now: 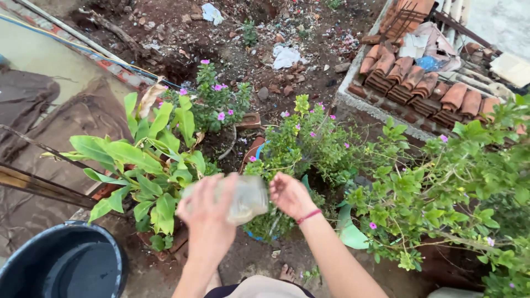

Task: Watering several potted plants using a clear plastic jar filled from a large black bucket.

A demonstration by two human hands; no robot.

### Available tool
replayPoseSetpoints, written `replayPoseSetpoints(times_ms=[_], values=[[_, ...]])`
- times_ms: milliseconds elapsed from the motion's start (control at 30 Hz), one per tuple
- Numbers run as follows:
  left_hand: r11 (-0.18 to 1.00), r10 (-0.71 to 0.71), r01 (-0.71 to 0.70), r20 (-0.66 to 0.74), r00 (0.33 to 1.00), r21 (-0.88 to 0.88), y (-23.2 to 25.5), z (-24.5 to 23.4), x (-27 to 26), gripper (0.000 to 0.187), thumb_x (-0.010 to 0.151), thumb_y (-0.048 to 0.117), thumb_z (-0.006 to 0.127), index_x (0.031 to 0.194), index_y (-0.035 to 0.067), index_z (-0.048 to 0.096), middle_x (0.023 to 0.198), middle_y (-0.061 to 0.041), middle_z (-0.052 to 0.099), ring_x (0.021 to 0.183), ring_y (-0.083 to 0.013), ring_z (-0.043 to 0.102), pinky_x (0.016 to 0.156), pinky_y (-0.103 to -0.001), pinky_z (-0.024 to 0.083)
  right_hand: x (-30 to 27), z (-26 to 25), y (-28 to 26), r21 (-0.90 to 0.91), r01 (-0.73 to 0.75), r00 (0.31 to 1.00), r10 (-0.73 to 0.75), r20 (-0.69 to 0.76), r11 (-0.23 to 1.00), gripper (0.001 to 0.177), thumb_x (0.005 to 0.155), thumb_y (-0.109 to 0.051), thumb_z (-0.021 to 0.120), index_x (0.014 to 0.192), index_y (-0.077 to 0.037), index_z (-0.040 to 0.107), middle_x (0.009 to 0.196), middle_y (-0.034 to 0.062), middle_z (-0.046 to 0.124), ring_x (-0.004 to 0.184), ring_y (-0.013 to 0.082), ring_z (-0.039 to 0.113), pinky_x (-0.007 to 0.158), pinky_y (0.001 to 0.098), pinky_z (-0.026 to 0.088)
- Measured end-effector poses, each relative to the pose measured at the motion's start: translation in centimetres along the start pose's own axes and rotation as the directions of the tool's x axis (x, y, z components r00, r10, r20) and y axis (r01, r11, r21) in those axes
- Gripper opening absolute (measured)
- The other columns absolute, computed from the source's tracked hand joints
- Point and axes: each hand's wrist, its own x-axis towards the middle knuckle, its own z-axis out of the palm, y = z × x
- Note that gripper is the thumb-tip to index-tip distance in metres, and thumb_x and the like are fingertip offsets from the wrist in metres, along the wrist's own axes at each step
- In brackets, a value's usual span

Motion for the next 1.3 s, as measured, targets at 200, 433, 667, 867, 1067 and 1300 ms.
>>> replayPoseSetpoints(times_ms=[200, 433, 667, 867, 1067, 1300], values=[[0.934, 0.315, -0.314, 0.024, 0.949, 0.173, 2.3, 0.0, 2.3, 0.084, 0.067, -0.005, 0.065, 0.144, 0.026, 0.054, 0.14, -0.011, 0.053, 0.138, -0.0304, 0.044, 0.106, -0.055, 0.025, -3.8, 6.8, -1.0, 0.039, -0.163, 0.978, 0.167, -0.123, 0.986, 0.022, 0.097, -0.018, 0.046, 0.093, -0.009, 0.066, 0.087, 0.0048, 0.071, 0.08, 0.0197, 0.069, 0.076, 0.0392, 0.061], [0.959, -0.132, 0.136, 0.032, 0.991, -0.248, -3.8, 0.8, 1.5, 0.107, 0.051, 0.027, 0.091, 0.149, 0.026, 0.047, 0.143, -0.008, 0.052, 0.134, -0.0301, 0.044, 0.107, -0.053, 0.027, -3.3, 5.1, -4.9, 0.332, -0.137, 0.955, 0.036, 0.295, 0.933, 0.022, 0.1, -0.013, 0.052, 0.078, -0.013, 0.054, 0.066, -0.0022, 0.054, 0.047, 0.008, 0.048, 0.034, 0.024, 0.037], [0.934, -0.332, 0.329, -0.001, 0.943, -0.139, -8.2, -1.3, -2.3, 0.118, 0.043, 0.024, 0.095, 0.151, 0.024, 0.046, 0.141, -0.01, 0.054, 0.136, -0.0321, 0.044, 0.11, -0.054, 0.028, -3.8, 7.2, -7.4, 0.093, -0.194, 0.974, 0.181, 0.135, 0.977, 0.029, 0.096, -0.008, 0.052, 0.07, -0.016, 0.04, 0.063, -0.0046, 0.042, 0.048, 0.0053, 0.036, 0.038, 0.0204, 0.023], [0.917, -0.389, 0.375, -0.099, 0.916, -0.136, -9.3, -1.8, -4.6, 0.12, 0.045, 0.025, 0.093, 0.154, 0.023, 0.045, 0.141, -0.012, 0.054, 0.133, -0.0339, 0.045, 0.109, -0.053, 0.031, -5.0, 7.8, -7.0, -0.088, -0.079, 0.985, 0.091, 0.145, 0.993, 0.027, 0.09, -0.008, 0.053, 0.068, -0.015, 0.039, 0.06, -0.0035, 0.041, 0.045, 0.0066, 0.034, 0.037, 0.0226, 0.023], [0.913, -0.389, 0.372, -0.08, 0.918, -0.17, -7.9, -1.8, -5.0, 0.118, 0.044, 0.022, 0.093, 0.151, 0.022, 0.046, 0.139, -0.01, 0.055, 0.132, -0.0319, 0.047, 0.109, -0.05, 0.03, -5.9, 8.2, -8.1, 0.068, 0.155, 0.966, -0.166, 0.2, 0.986, 0.022, 0.093, -0.015, 0.052, 0.073, -0.014, 0.045, 0.066, -0.0014, 0.046, 0.051, 0.0066, 0.039, 0.041, 0.0204, 0.025], [0.96, -0.247, 0.234, -0.076, 0.966, -0.154, -5.2, -0.9, -3.3, 0.113, 0.043, 0.024, 0.093, 0.147, 0.024, 0.05, 0.137, -0.008, 0.054, 0.132, -0.0313, 0.046, 0.107, -0.05, 0.027, -3.7, 4.6, -4.8, 0.144, -0.104, 0.995, 0.104, 0.006, 0.984, 0.025, 0.099, -0.024, 0.052, 0.077, -0.012, 0.052, 0.071, 0.0028, 0.054, 0.06, 0.0135, 0.05, 0.05, 0.0245, 0.04]])
